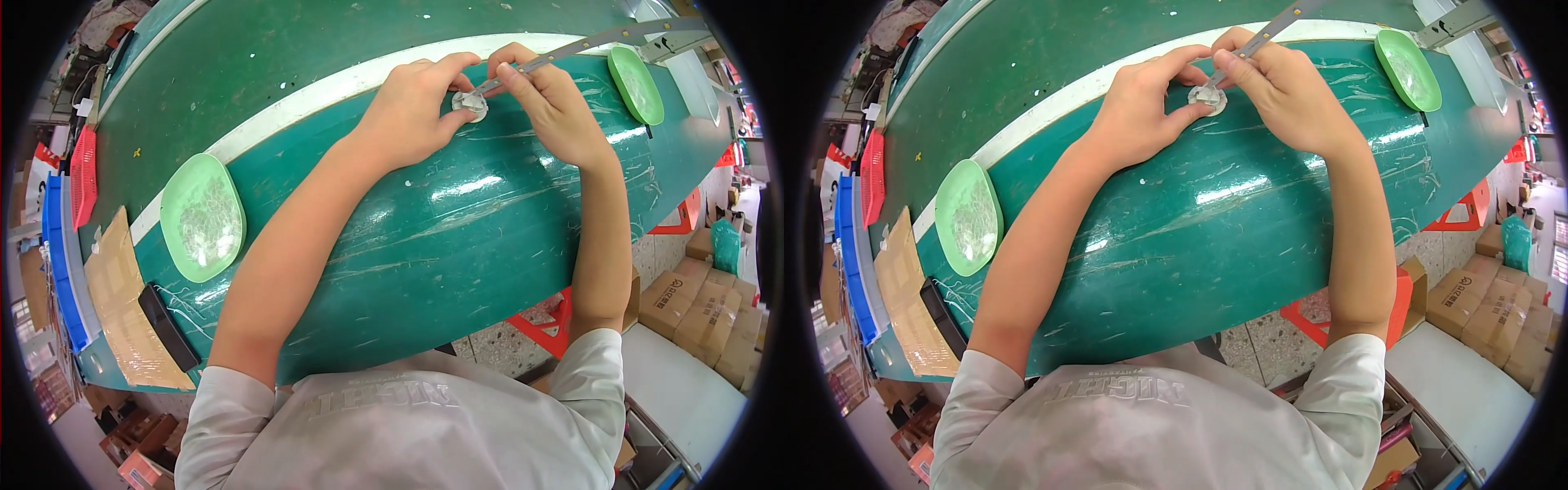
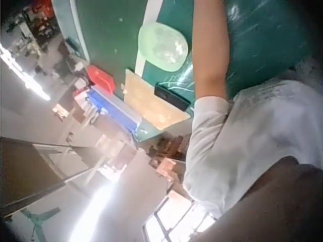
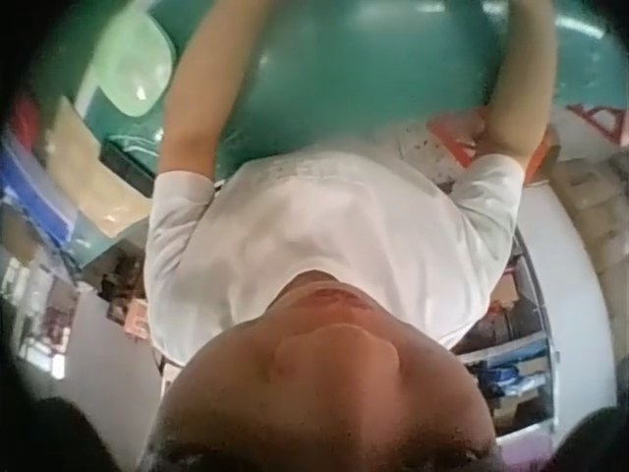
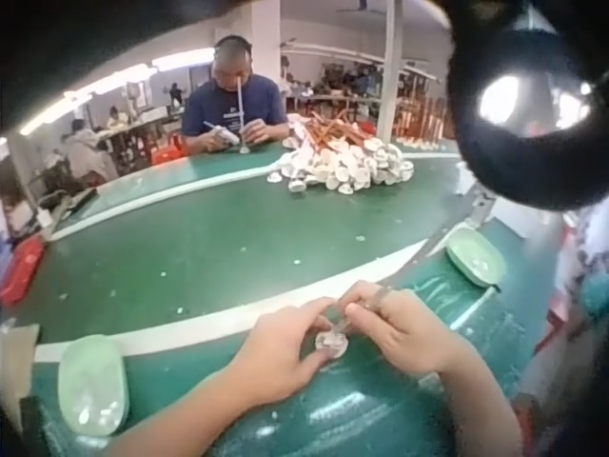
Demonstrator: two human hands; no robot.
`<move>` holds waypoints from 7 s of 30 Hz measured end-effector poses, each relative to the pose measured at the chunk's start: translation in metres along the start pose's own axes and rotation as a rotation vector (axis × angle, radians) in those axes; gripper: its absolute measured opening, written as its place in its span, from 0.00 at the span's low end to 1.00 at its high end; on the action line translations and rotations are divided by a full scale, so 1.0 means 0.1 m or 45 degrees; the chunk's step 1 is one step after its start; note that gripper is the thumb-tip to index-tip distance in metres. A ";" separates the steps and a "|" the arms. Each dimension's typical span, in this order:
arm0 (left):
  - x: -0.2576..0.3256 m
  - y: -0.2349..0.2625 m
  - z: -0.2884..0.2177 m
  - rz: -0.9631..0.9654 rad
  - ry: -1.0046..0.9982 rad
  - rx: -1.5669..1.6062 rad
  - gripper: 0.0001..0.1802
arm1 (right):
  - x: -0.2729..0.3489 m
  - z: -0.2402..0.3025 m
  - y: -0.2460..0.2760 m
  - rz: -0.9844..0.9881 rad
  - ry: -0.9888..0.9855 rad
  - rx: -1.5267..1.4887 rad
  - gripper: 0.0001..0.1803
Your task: Assembling LED light strips onto small circular plastic bases using a caliper for precise positioning.
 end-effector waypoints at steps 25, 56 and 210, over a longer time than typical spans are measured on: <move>0.02 -0.01 0.03 -0.032 -0.014 -0.057 0.18 | 0.01 0.12 0.07 0.033 -0.126 0.034 0.17; 0.02 -0.04 0.05 -0.078 -0.039 -0.037 0.17 | 0.01 -0.05 0.06 -0.212 -0.359 0.006 0.09; 0.24 -0.35 0.04 -0.084 0.344 1.961 0.25 | -5.17 -0.64 -0.88 -0.616 0.100 0.668 0.14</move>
Point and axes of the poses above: each hand's wrist, its own x-axis away from the middle knuckle, its own y-axis out of the back of the hand, z = x × y, the point moved 5 cm from there along -x, towards the middle knuckle, and after that the axes turned 3 degrees about y, right-handed, at the moved point
